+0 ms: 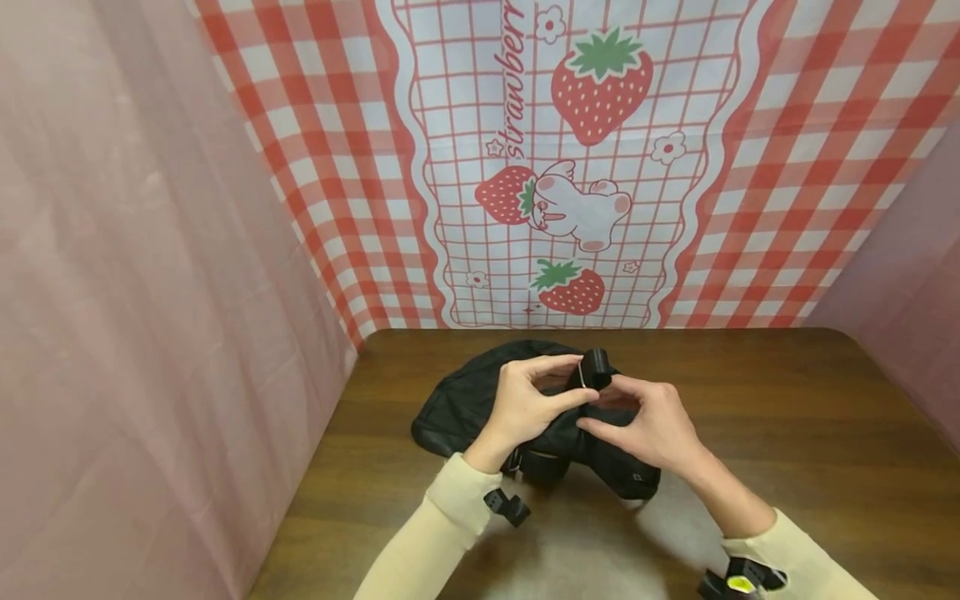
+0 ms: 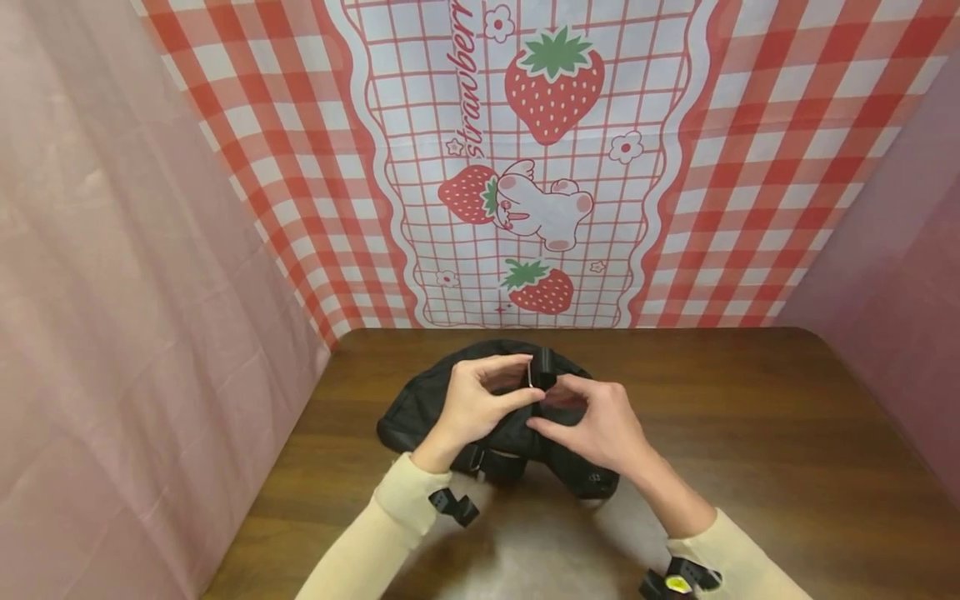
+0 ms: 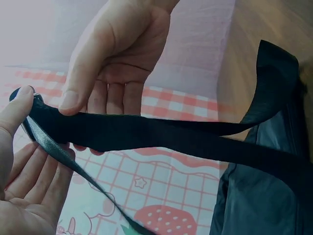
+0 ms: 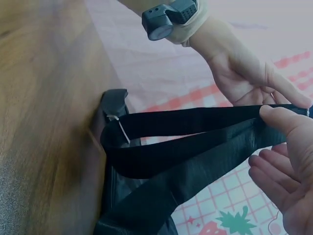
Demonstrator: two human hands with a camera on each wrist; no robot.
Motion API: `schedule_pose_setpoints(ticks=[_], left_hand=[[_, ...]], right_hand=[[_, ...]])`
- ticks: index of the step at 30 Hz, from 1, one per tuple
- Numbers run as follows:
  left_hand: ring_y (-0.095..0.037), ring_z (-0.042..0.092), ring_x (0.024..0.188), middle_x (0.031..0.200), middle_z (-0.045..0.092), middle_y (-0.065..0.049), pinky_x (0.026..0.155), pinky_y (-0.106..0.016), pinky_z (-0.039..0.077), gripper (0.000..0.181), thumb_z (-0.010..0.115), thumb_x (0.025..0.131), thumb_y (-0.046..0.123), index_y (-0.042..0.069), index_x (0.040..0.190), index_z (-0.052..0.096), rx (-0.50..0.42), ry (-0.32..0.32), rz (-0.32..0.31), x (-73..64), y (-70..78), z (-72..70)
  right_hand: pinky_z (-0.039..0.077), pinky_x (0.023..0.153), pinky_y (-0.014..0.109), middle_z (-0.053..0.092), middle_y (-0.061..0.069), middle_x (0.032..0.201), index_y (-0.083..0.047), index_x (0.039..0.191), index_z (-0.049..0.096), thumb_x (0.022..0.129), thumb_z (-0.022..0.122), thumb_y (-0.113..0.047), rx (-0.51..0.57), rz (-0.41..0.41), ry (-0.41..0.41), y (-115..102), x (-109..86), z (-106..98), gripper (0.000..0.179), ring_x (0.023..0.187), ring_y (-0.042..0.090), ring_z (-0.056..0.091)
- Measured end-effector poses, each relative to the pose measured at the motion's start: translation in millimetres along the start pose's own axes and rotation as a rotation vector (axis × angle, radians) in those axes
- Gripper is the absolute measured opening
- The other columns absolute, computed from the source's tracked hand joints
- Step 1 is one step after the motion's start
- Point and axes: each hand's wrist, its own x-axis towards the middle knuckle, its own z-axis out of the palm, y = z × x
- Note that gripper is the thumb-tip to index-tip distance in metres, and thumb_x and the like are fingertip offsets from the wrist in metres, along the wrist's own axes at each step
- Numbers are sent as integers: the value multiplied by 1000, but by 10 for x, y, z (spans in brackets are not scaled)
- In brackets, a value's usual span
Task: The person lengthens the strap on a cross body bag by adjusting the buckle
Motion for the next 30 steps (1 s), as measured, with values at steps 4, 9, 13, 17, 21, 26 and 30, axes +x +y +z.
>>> schedule_pose_setpoints(ticks=[4,9,13,17,21,26,30], left_hand=[[-26,80,105,121,80,-17,91,-25,65,42,89,87,10,2,127,77,-3,-7,-10,9,-1,-8],[-26,80,106,121,79,-18,92,-27,65,41,88,88,8,1,126,77,-18,-23,-15,19,-1,-15],[-27,80,107,122,79,-19,93,-27,65,41,87,88,6,0,127,76,-23,-28,-19,20,9,-27],[-28,79,108,122,79,-20,94,-27,65,42,87,88,6,-1,127,76,-10,-24,-14,16,2,-57],[-29,79,108,122,78,-20,94,-28,65,42,88,86,4,-1,127,76,-2,-10,-6,-2,-23,-112],[-27,79,107,122,78,-20,94,-29,65,42,88,86,2,0,126,77,-12,-12,-3,-35,-48,-178],[-23,79,106,121,79,-20,94,-31,66,42,88,85,1,0,126,77,-24,-26,12,-64,-31,-210]], right_hand=[[67,78,26,82,3,100,-13,117,79,78,96,-12,64,10,-18,4,-9,8,42,88,22,81],[68,86,33,80,4,109,-9,129,73,79,96,-11,124,28,-98,19,-35,21,56,97,27,80],[67,84,26,80,3,106,-10,116,75,80,96,-15,115,24,-129,23,-54,52,42,94,26,81],[67,82,26,80,3,105,-12,115,76,80,95,-14,133,10,-122,47,-74,38,40,93,20,80],[67,81,26,81,5,108,-10,121,76,80,95,-10,148,0,-115,92,-92,-29,46,93,12,79],[66,82,22,79,2,109,-12,122,77,80,95,-9,128,-7,-144,153,-107,-148,46,95,6,77],[64,87,19,75,-2,111,-16,124,75,82,93,-8,114,-33,-193,209,-123,-240,46,101,2,74]])
